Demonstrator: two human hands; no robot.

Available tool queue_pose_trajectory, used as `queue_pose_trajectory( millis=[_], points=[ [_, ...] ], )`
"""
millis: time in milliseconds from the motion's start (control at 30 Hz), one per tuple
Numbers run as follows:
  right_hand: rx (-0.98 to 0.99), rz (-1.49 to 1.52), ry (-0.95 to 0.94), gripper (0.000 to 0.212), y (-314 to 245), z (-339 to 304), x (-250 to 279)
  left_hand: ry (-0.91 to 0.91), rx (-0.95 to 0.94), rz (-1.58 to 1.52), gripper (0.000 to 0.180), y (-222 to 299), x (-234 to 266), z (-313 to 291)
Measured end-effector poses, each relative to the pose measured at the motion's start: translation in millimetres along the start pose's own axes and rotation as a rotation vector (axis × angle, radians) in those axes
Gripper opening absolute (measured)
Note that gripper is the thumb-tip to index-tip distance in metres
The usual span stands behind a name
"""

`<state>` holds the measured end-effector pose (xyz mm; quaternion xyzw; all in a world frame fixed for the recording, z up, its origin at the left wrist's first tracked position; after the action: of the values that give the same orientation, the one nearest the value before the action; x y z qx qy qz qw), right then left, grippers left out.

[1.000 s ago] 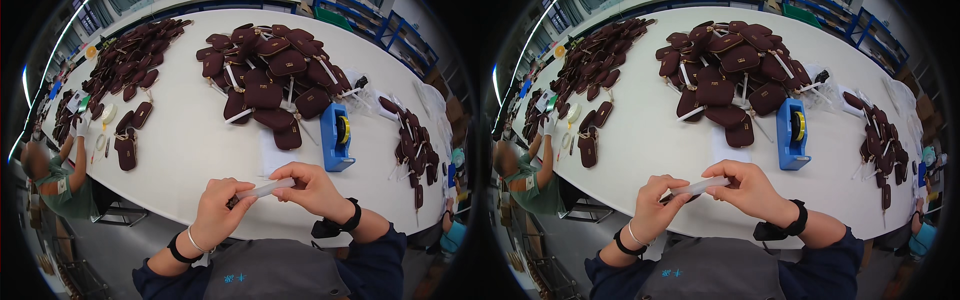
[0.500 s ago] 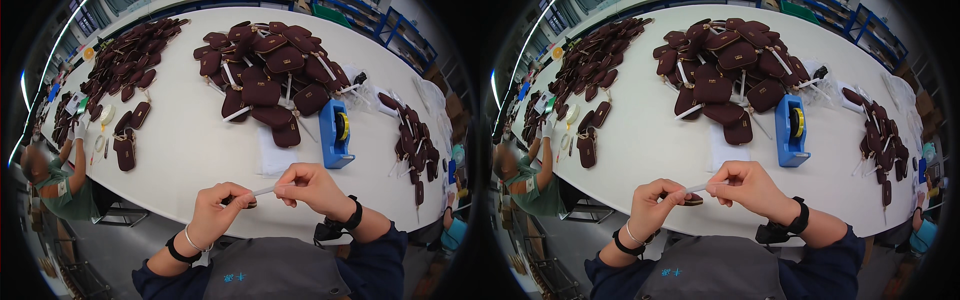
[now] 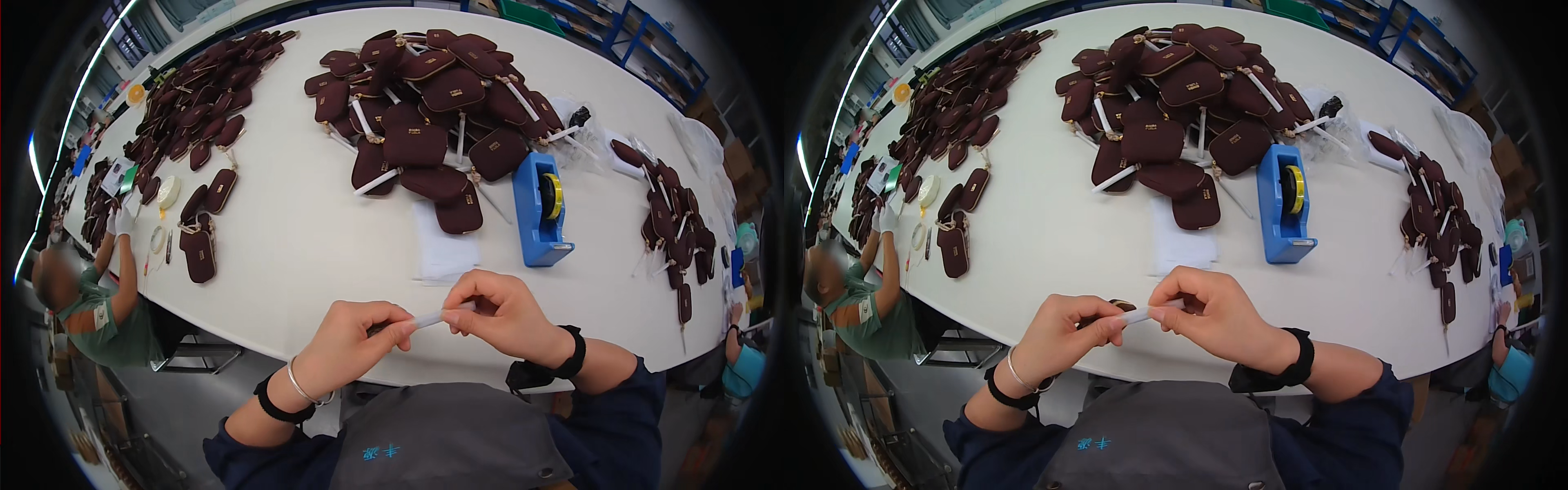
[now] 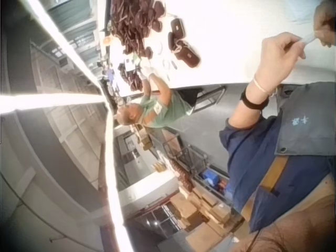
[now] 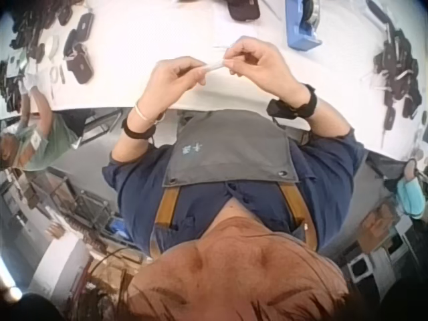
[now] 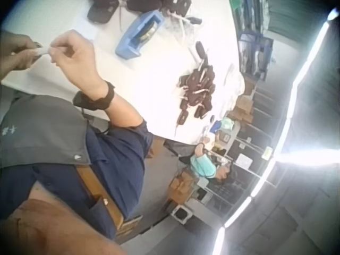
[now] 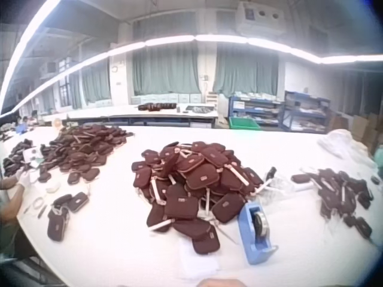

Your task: The person wraps small maroon pouches in white tissue paper. They pick up a pouch, place it on a sheet of tissue, fold the paper around it, and secure the bundle with a small white tie. The wrapped pouches are then placed on the table.

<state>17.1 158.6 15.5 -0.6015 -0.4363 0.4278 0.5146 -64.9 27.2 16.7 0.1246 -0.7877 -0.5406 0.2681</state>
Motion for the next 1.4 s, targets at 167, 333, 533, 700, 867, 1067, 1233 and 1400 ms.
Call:
queue_pose_trajectory(
  millis=[167,333,533,700,867,1067,1233,1400],
  points=[
    [-0.127,0.046,0.089,0.013,11.5,-8.0,37.0,0.092,-0.033,-0.059,0.016,-2.6,-1.2,0.7],
    [-0.006,-0.458,0.557,0.017,21.5,-19.2,180.5,0.178,0.051,-0.139,0.014,-10.5,9.0,-0.5],
    [-0.271,-0.477,0.563,0.023,52.9,-30.6,260.0,0.154,0.038,-0.15,0.016,-12.8,0.8,5.6],
    [-0.34,-0.219,0.56,0.016,76.6,-22.8,271.3,0.144,0.015,-0.14,0.016,-11.9,2.2,4.9],
    [-0.347,-0.21,0.63,0.012,66.8,-24.8,265.6,0.145,0.008,-0.137,0.016,-13.5,2.3,3.6],
    [-0.369,-0.126,0.714,0.014,62.7,-49.5,254.2,0.125,0.028,-0.141,0.016,-12.5,-3.9,7.2],
    [-0.419,0.015,0.814,0.012,90.0,-67.1,242.3,0.088,0.011,-0.127,0.016,-9.9,-12.5,13.7],
    [-0.589,0.398,0.614,0.009,154.6,-60.7,178.4,0.066,-0.032,-0.093,0.016,-15.7,-19.0,18.9]
  ],
)
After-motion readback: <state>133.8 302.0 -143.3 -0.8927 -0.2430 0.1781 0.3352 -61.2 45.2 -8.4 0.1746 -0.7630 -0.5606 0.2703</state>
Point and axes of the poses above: each hand's wrist, its own z-axis towards the middle knuckle, its own x-axis out of the back of the hand, y = z × x, the point moved 9 cm from there along z, towards the middle knuckle, and after that the axes turned 8 degrees about y, right-handed, at the moved point
